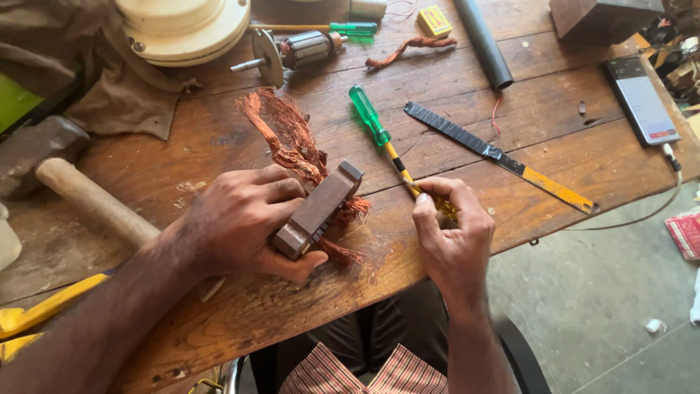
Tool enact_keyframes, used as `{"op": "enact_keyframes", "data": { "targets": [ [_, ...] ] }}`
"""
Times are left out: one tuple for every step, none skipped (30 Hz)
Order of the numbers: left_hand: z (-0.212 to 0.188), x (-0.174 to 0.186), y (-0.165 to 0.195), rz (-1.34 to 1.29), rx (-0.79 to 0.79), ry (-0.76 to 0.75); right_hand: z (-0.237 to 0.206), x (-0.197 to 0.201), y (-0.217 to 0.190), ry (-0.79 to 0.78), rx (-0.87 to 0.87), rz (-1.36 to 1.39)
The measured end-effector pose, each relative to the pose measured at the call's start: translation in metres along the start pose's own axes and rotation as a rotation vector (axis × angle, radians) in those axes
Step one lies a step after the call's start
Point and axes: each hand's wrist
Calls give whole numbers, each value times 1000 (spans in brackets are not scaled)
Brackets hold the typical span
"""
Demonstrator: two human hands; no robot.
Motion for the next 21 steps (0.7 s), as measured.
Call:
{"op": "enact_keyframes", "data": {
  "targets": [
    [0, 0, 0, -3, -1, 3, 0, 0, 0, 5, -13, 5],
    [0, 1, -1, 5, 2, -7, 0, -1, 0, 3, -34, 7],
    [0, 0, -1, 7, 11, -16, 1, -1, 0, -5, -56, 3],
    [0, 0, 0, 7, 20, -26, 1, -1, 0, -12, -80, -2],
    [0, 0, 0, 6, 20, -19, 1, -1, -1, -13, -58, 11],
    [0, 0, 0, 3, 19, -10, 2, -1, -1, -14, -36, 23],
    [0, 0, 1, -2, 18, -3, 2, -1, -2, -14, -15, 33],
    [0, -1, 1, 3, 22, -7, 2, -1, -3, -25, -29, 28],
    [0, -1, 2, 9, 23, -13, 2, -1, -3, -33, -45, 24],
    [0, -1, 1, 17, 22, -20, 2, -1, -4, -39, -59, 22],
    [1, -1, 1, 14, 18, -13, 2, 0, -5, -45, -97, 20],
    [1, -1, 1, 13, 14, -6, 2, 0, -6, -51, -134, 17],
    [1, -1, 1, 13, 13, 3, 1, 0, -6, -61, -169, 16],
    [0, -1, 1, 23, 11, 0, 1, 0, -7, -65, -148, 19],
    [0, -1, 1, 32, 9, -5, 1, 1, -7, -68, -129, 22],
    [0, -1, 1, 41, 5, -11, 1, 1, -7, -69, -111, 25],
    [0, -1, 2, 37, 8, -15, 1, 2, -7, -70, -109, 33],
    [0, -1, 2, 35, 9, -18, 1, 2, -7, -70, -103, 44],
    [0, -1, 1, 39, 8, -18, 1, 2, -7, -68, -94, 59],
    [0, -1, 1, 30, 13, -12, 2, 2, -6, -66, -68, 63],
    [0, -1, 1, 21, 19, -5, 3, 1, -6, -63, -43, 68]
  ]
}}
Point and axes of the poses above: each hand's wrist, its own z-axis towards the middle knuckle, its own x-axis out of the back of the hand, y = z × x, and after that the axes turned 13 degrees about y, right-handed
